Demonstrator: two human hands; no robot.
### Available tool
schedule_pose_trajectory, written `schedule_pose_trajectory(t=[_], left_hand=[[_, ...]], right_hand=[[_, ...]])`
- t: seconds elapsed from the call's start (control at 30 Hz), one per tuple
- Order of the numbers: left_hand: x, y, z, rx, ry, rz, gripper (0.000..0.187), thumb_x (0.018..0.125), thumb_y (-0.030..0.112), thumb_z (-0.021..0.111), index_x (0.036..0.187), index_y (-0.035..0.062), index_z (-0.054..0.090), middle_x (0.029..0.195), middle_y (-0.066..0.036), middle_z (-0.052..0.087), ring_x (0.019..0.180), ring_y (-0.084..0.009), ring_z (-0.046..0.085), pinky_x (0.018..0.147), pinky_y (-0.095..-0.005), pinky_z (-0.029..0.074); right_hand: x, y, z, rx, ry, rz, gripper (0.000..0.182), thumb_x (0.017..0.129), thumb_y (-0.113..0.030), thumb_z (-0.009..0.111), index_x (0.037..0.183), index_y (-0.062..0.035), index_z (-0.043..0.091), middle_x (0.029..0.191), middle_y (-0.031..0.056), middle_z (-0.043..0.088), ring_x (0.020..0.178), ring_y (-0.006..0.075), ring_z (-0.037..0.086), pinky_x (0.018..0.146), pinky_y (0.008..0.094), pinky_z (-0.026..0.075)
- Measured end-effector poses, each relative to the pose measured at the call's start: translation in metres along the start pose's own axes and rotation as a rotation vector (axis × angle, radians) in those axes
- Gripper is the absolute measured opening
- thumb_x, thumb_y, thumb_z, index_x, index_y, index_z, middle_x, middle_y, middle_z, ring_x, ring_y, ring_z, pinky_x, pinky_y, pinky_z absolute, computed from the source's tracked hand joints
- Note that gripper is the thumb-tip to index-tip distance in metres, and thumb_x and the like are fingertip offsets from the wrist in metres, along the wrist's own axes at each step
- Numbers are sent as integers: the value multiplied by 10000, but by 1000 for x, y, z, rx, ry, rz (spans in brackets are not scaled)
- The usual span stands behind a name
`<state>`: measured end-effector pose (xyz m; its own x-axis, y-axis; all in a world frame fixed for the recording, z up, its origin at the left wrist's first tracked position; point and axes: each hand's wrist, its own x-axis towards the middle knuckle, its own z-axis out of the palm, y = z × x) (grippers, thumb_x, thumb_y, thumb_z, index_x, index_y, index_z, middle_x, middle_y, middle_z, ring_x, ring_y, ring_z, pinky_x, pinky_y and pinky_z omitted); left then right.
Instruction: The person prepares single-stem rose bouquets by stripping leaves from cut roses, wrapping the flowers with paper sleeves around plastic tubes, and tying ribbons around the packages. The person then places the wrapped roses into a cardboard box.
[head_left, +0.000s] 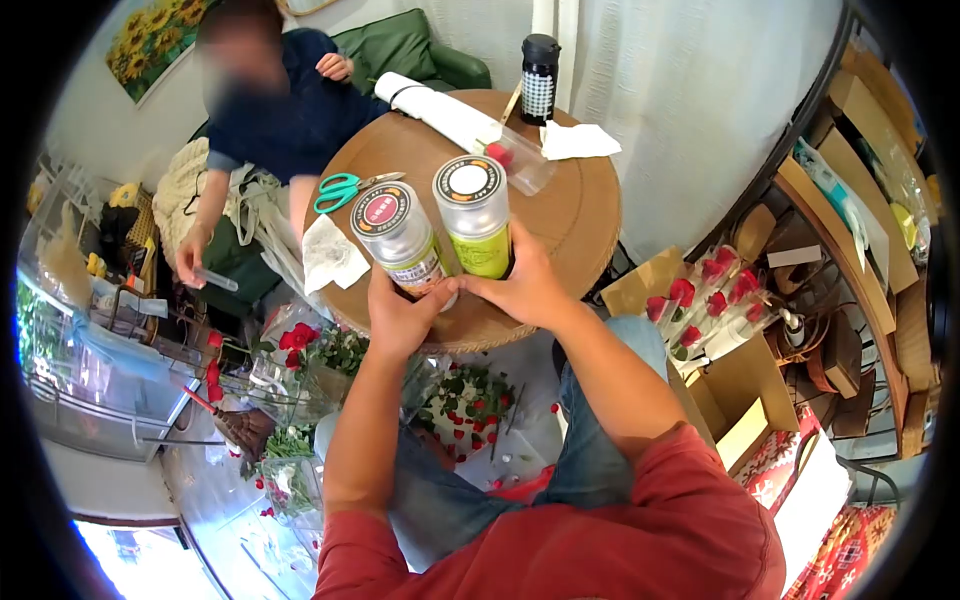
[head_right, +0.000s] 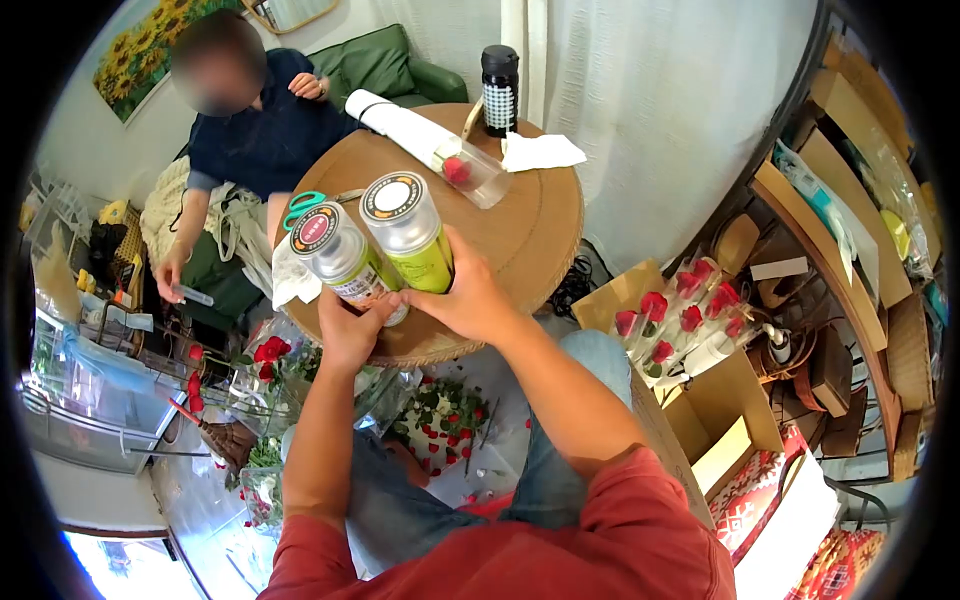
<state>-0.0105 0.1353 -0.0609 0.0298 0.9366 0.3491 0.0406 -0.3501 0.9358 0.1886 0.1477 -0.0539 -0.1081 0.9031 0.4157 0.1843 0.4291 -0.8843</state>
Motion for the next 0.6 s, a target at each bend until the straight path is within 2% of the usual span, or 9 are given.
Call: schedule_pose_trajectory(t=[0.13,0.2,0.23,0.3,0.37,0.43,0.5,0.53,0.6], left_hand=[[-6,2,-8,122,174,1,562,806,52,875,1264,-4,554,1123,-79,685,990,-160,671,872,-337,562],[-5,5,-15,115,223,32,571,812,43,866,1281,-4,544,1119,-79,684,979,-159,671,869,-338,563],[-4,5,-19,121,233,33,571,812,43,866,1281,-4,544,1119,-79,684,979,-159,671,869,-338,563],[0,2,-18,33,180,-27,580,824,41,857,1302,1,531,1155,-87,670,1022,-158,657,895,-338,552],[6,-1,-8,-27,125,5,567,838,41,846,1307,5,529,1172,-86,659,1065,-160,640,922,-338,540],[10,-5,1,-91,83,33,555,851,40,836,1311,9,526,1189,-85,647,1108,-162,624,950,-339,528],[16,-10,6,-42,53,62,532,890,83,806,1326,-4,513,1230,-131,635,1150,-234,618,984,-373,505],[20,-13,7,-50,46,66,532,890,83,806,1326,-4,513,1230,-131,635,1150,-234,618,984,-373,505],[28,-15,9,347,82,195,521,913,109,769,1338,-23,497,1221,-192,636,1114,-331,621,964,-421,500]], right_hand=[[1,-9,-11,-89,-92,13,775,754,-271,922,1383,-26,542,1233,215,701,1146,376,684,981,441,531],[0,-17,-16,-194,-128,90,722,765,-289,911,1346,-19,577,1181,224,717,1116,393,687,973,459,530],[0,-19,-14,-172,-108,62,671,778,-285,899,1318,-17,604,1124,227,729,1093,412,688,966,482,527],[-2,-18,-11,-194,-66,56,677,781,-280,894,1327,-14,596,1152,234,720,1112,416,680,974,485,523],[-1,-15,-10,-232,-5,55,683,783,-274,889,1337,-11,588,1181,240,711,1131,421,671,981,488,518],[2,-10,-8,-265,74,58,732,813,-261,859,1408,23,541,1266,267,673,1181,436,644,1007,483,507],[5,0,-7,-311,117,49,751,835,-248,838,1443,42,507,1291,277,657,1197,440,634,1020,480,500],[7,3,-6,-347,153,36,771,856,-236,817,1479,60,472,1315,287,641,1212,445,623,1033,477,493],[8,6,-3,-388,177,58,756,876,-212,790,1492,69,456,1299,296,643,1199,454,625,1025,481,498]])
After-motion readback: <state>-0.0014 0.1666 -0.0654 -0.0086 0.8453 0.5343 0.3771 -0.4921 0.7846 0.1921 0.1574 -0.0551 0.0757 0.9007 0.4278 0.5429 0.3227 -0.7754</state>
